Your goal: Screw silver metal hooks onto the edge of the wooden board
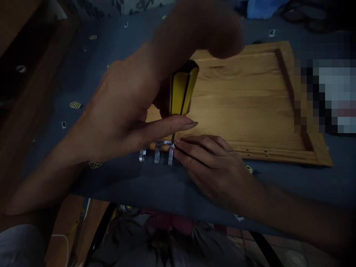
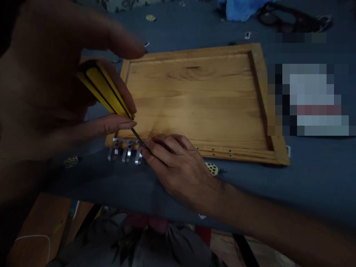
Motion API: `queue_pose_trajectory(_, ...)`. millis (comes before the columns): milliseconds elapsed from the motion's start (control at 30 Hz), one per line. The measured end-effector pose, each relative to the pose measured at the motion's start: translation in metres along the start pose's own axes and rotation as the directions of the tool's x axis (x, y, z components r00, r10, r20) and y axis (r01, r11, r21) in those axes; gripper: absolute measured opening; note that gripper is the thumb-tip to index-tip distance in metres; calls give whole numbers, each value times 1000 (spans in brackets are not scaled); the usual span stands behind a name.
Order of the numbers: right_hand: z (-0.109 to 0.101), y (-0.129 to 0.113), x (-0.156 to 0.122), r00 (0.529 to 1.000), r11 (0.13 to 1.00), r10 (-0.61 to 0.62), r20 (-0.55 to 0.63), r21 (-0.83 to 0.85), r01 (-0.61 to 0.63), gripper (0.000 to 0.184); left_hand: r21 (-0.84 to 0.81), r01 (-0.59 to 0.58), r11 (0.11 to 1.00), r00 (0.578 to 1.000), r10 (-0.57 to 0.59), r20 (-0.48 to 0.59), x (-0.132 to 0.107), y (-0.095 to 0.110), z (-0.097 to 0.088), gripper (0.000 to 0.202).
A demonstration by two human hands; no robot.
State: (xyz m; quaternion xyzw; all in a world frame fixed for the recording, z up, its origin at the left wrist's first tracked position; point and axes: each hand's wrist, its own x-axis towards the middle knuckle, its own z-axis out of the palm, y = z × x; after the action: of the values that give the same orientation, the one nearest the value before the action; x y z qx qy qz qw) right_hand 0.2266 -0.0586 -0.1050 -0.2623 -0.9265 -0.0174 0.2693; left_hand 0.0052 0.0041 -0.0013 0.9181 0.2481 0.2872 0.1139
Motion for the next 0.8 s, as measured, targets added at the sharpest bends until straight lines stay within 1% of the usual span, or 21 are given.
queue_pose_trajectory(33, 0, 0, 0, 1000, 1000, 0, -3, 4, 0, 29, -24, -6, 1000, 1000, 6, 6, 1, 1, 0, 51)
queue_pose_trajectory(100, 1, 0, -1, 1000, 1000, 5, 0, 6, -5, 29, -64, 2, 998, 999, 1, 43, 0, 2, -1, 48)
queue_pose_trajectory(167, 1, 0, -1, 1000, 1000, 7, -2, 9, -7, 29, -68, 0, 998, 999, 2, 37, -1, 2, -1, 39)
queue_pose_trajectory(233, 1, 1, -1, 1000, 1000, 4, -7, 11, -4, 28, -101, 45, 994, 999, -42, 31, -4, 2, -2, 28)
queue_pose_trajectory(300, 0, 1, -1, 1000, 1000, -2, -5, 11, 2, 29, -150, 75, 986, 997, -69, 45, -5, 1, -2, 22)
queue_pose_trajectory(333, 0, 1, -1, 1000, 1000, -1, -4, 9, 1, 29, -171, 70, 983, 996, -60, 64, -4, 1, -1, 20)
queue_pose_trajectory(400, 1, 0, -1, 1000, 1000, 3, 7, 0, -3, 30, -197, 31, 980, 996, -13, 90, -1, 1, -1, 27)
queue_pose_trajectory(467, 1, 0, 0, 1000, 1000, 4, 6, -7, -4, 29, -226, -5, 974, 994, 30, 106, 3, 3, 0, 40)
queue_pose_trajectory(533, 1, 0, 0, 1000, 1000, 2, 1, -10, -2, 29, -230, 16, 973, 993, 12, 120, 6, 6, 0, 53)
queue_pose_trajectory(600, 1, 0, 1, 1000, 1000, 2, -9, -14, -2, 28, -193, 51, 980, 991, -26, 131, 7, 9, -1, 63)
queue_pose_trajectory(667, 0, 0, 1, 1000, 1000, 8, -12, -24, -8, 28, -139, 67, 988, 990, -48, 136, 7, 11, -1, 66)
queue_pose_trajectory(700, -1, 0, 2, 1000, 1000, 8, -20, -27, -8, 28, -123, 57, 991, 991, -41, 128, 6, 11, 0, 65)
queue_pose_trajectory(800, -1, 0, 2, 999, 1000, 3, -32, -24, -4, 28, -123, 0, 992, 999, 7, 54, 5, 10, 2, 64)
